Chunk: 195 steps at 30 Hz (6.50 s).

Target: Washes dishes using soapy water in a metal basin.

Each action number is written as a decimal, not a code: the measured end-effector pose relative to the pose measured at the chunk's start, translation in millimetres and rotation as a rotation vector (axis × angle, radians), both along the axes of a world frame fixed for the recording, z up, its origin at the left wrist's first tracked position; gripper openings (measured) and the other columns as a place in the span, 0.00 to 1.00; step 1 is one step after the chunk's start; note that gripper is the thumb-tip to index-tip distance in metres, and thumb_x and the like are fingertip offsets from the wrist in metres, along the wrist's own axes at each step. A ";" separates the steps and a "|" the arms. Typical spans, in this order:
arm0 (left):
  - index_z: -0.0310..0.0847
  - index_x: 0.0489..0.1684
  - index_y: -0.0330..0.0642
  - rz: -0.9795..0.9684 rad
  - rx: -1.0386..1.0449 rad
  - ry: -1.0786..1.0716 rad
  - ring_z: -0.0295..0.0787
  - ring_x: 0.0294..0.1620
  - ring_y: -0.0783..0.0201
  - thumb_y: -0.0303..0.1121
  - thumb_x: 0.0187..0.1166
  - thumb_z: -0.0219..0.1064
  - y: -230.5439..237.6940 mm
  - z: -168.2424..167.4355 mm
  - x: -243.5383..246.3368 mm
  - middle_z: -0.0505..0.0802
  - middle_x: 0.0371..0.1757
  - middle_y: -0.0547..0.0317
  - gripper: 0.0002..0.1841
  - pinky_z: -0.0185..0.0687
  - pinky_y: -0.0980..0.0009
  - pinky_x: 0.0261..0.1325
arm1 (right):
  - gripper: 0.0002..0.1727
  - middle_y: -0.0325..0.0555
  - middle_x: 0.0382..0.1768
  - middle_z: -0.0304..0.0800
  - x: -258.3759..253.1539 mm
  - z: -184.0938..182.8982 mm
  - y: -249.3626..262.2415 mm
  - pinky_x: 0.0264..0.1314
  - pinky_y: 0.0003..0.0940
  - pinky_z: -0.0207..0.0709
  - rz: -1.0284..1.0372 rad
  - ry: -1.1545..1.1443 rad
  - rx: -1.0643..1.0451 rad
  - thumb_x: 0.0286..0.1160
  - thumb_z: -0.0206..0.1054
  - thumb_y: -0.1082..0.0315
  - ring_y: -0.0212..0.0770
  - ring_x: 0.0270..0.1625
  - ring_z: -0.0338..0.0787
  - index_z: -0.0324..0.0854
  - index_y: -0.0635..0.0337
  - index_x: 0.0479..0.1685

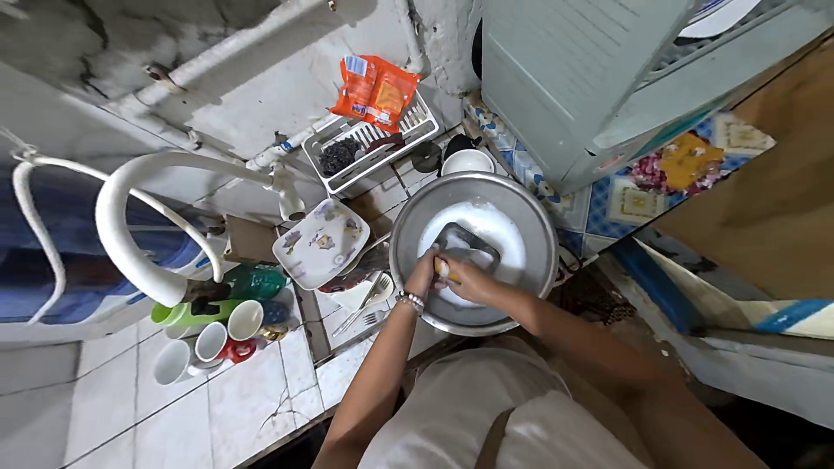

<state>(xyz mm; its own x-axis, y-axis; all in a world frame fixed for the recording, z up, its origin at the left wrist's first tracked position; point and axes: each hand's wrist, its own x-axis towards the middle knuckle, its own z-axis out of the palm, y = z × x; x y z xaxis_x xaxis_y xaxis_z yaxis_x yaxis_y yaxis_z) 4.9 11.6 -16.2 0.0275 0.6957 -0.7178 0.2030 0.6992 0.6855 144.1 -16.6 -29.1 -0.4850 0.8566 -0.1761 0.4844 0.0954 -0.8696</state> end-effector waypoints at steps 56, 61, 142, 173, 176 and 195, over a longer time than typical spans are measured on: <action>0.79 0.57 0.29 0.258 0.468 0.092 0.80 0.39 0.72 0.33 0.95 0.46 12.1 51.2 7.6 0.85 0.40 0.54 0.17 0.78 0.74 0.49 | 0.15 0.54 0.54 0.96 1.1 35.8 5.0 0.72 0.51 0.82 -0.251 0.280 0.825 0.56 0.79 0.68 0.56 0.70 0.89 0.94 0.65 0.43; 0.76 0.56 0.34 0.499 0.444 -0.088 0.77 0.32 0.75 0.36 0.95 0.49 18.6 40.3 7.3 0.80 0.35 0.60 0.15 0.76 0.79 0.39 | 0.12 0.51 0.59 0.96 -1.4 23.3 -16.4 0.78 0.45 0.78 -0.176 0.342 0.937 0.64 0.76 0.70 0.54 0.73 0.87 0.94 0.61 0.47; 0.62 0.04 0.49 -0.090 1.164 0.323 0.65 0.13 0.81 0.38 0.73 0.68 -16.6 80.9 4.2 0.70 0.10 0.74 0.24 0.61 0.79 0.19 | 0.29 0.57 0.24 0.85 12.7 100.6 20.5 0.39 0.60 0.78 -0.497 0.050 0.323 0.86 0.61 0.49 0.56 0.33 0.88 0.85 0.68 0.25; 0.73 0.06 0.55 0.511 0.847 -0.892 0.75 0.11 0.78 0.58 0.92 0.35 -7.1 74.3 -18.6 0.77 0.07 0.73 0.37 0.74 0.80 0.18 | 0.29 0.34 0.24 0.80 8.0 52.8 19.1 0.33 0.17 0.74 -0.525 0.664 0.551 0.80 0.64 0.46 0.19 0.29 0.78 0.80 0.64 0.22; 0.76 0.06 0.53 0.478 0.872 -1.016 0.77 0.12 0.77 0.60 0.90 0.39 -7.1 74.6 -23.9 0.78 0.08 0.72 0.37 0.76 0.79 0.19 | 0.34 0.24 0.26 0.79 9.9 47.6 21.1 0.31 0.13 0.73 -0.426 0.851 0.550 0.69 0.65 0.26 0.14 0.31 0.78 0.81 0.50 0.24; 0.78 0.35 0.50 0.371 0.899 -0.120 0.86 0.31 0.83 0.46 0.94 0.40 -15.1 60.5 -14.3 0.86 0.26 0.78 0.22 0.86 0.79 0.40 | 0.30 0.21 0.22 0.80 8.9 37.3 -2.1 0.33 0.18 0.79 -0.879 0.871 0.253 0.70 0.70 0.34 0.15 0.26 0.80 0.80 0.57 0.31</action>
<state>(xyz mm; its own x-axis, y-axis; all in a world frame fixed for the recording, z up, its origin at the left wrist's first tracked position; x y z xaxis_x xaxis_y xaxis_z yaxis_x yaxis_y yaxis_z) -9.5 -3.5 44.2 -0.2649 0.9612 0.0773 -0.0305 -0.0884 0.9956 153.0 -18.6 8.1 0.3918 0.9109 0.1297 -0.2541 0.2426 -0.9363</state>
